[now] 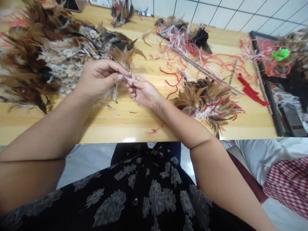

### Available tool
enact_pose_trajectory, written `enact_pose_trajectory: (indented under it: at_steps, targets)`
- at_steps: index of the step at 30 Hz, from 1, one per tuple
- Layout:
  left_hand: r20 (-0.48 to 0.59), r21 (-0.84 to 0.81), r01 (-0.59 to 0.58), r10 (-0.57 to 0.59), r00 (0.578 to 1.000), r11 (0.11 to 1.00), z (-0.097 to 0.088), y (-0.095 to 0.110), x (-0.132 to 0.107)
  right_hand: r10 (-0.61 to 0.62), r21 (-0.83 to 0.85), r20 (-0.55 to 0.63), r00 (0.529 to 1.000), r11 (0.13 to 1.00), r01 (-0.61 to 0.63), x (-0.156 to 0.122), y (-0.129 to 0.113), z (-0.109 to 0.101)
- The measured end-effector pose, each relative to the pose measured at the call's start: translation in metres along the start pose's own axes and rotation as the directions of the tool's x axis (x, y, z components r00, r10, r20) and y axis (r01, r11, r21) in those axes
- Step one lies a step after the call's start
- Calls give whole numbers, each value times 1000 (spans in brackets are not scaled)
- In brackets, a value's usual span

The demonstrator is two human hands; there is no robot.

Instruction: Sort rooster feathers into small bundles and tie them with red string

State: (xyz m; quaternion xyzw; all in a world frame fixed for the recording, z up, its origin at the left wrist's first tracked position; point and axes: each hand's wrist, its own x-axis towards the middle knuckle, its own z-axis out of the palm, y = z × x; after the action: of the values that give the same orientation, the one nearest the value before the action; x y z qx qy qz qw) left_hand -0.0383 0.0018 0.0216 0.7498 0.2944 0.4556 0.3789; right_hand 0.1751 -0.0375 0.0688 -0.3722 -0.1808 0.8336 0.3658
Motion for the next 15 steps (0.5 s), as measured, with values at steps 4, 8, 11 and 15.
enact_pose_trajectory:
  at_steps: [4,8,11,15]
  targets:
    - [-10,-19,18,-18,1000,1000,0,-4,0,-1,18,2,1000,1000,1,3,2,-2]
    - [-15,7,25,-25,1000,1000,1,-4,0,8,18,-13,1000,1000,-8,3,1,-1]
    - [-19,5,16,-16,1000,1000,3,0,0,17,17,-12,1000,1000,-17,1,0,1]
    - [-14,-9,8,-8,1000,1000,4,3,2,8,18,-8,1000,1000,-8,1,0,1]
